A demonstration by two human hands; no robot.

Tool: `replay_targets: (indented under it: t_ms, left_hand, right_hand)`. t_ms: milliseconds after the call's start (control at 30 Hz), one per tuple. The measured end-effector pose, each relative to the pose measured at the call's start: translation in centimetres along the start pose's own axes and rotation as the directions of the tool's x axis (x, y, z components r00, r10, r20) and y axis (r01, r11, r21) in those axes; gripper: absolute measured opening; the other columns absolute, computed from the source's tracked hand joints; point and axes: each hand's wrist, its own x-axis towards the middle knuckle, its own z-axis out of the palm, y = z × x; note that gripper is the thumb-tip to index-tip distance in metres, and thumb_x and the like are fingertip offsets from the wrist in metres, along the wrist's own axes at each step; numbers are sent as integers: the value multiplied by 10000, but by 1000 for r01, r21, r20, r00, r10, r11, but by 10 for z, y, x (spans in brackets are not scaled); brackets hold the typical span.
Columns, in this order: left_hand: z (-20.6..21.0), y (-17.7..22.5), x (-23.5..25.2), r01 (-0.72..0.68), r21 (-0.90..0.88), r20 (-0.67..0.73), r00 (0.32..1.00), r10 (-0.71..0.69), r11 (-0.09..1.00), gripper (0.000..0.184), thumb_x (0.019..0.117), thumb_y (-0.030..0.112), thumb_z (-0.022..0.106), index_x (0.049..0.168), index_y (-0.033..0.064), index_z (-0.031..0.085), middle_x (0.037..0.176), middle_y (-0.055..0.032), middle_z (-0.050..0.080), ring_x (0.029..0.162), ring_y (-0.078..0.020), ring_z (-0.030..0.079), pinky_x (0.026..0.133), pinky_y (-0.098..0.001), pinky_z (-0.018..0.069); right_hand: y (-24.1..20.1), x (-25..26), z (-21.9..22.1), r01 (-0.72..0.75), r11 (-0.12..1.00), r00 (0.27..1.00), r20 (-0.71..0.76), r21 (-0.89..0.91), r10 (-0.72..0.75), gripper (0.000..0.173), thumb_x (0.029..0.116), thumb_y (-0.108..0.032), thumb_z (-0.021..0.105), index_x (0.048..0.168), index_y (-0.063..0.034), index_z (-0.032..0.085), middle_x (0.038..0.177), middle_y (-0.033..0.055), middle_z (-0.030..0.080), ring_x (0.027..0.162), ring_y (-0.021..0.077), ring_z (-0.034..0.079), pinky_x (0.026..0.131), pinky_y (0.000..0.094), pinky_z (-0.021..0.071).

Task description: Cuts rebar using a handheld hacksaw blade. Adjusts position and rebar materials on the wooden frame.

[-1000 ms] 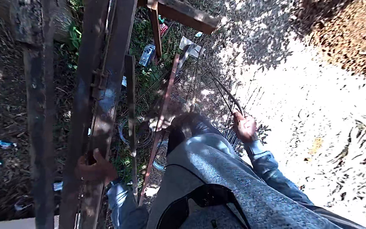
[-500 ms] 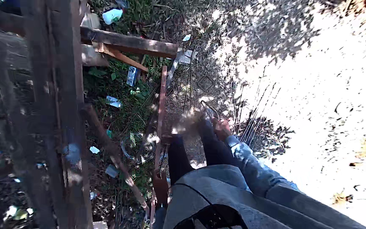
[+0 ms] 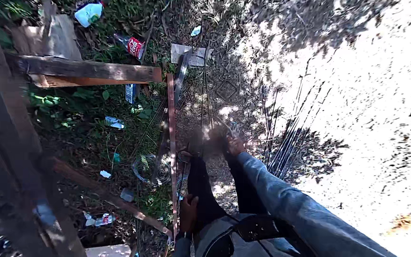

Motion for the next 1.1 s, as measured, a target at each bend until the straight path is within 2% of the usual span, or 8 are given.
replay_targets:
  t_ms: [200,400,533,700,767,900,1033,1100]
  left_hand:
    - [21,-1,38,14,-2,-199,980,-15,1000,549,917,593,673,1116,82,693,912,-93,695,833,-231,682,794,-493,591]
    - [17,-4,46,81,53,-263,963,-65,995,569,944,599,620,1115,60,683,960,-142,681,924,-310,662,845,-554,559]
    - [4,17,71,23,225,-326,944,53,974,535,948,600,610,1076,90,711,948,-110,689,918,-290,668,845,-540,560]
    - [1,110,175,-170,341,-240,935,261,925,439,983,486,620,1182,105,705,1057,-119,708,1002,-287,678,904,-549,545]
    - [11,147,237,-211,281,-162,951,263,936,413,1004,415,608,1229,77,682,1105,-123,715,1050,-270,679,958,-529,537]
    - [51,198,350,-262,302,-45,956,288,917,409,1039,415,565,1257,84,662,1126,-169,724,1049,-342,701,929,-593,552]
    - [71,281,405,-100,437,156,987,34,894,414,1081,357,490,1409,122,580,1415,-158,613,1338,-351,562,1103,-596,429]
    - [115,264,456,-223,393,-68,960,270,892,367,1029,360,547,1242,100,694,1192,-168,719,1136,-362,678,965,-625,521]
  right_hand:
    - [21,67,31,-98,995,994,43,-16,99,482,1099,-364,458,1311,41,608,1203,268,678,1089,384,683,989,556,530]
    - [62,109,78,3,992,1000,-24,128,0,419,1088,-323,515,1307,19,617,1213,269,676,1120,394,669,988,580,526]
    - [59,100,83,-9,972,999,47,235,-2,321,1080,-255,544,1262,4,589,1088,239,672,925,349,678,815,542,568]
    - [55,101,60,-87,960,995,61,265,74,410,1089,-397,499,1253,-37,605,924,153,648,683,239,622,654,455,568]
    - [53,102,48,-55,981,998,19,186,52,425,1079,-386,515,1253,-16,632,1027,210,691,871,317,685,818,540,569]
    - [46,111,29,-9,999,999,-51,36,10,416,1082,-366,508,1204,3,658,1056,238,705,1029,374,689,940,594,526]
    - [50,131,25,-57,980,996,-49,190,68,356,1063,-322,561,1221,-14,646,1000,180,687,908,277,677,843,503,559]
    - [43,140,24,-71,997,997,-38,43,73,352,1063,-326,538,1195,-16,639,981,188,681,909,310,673,837,528,549]
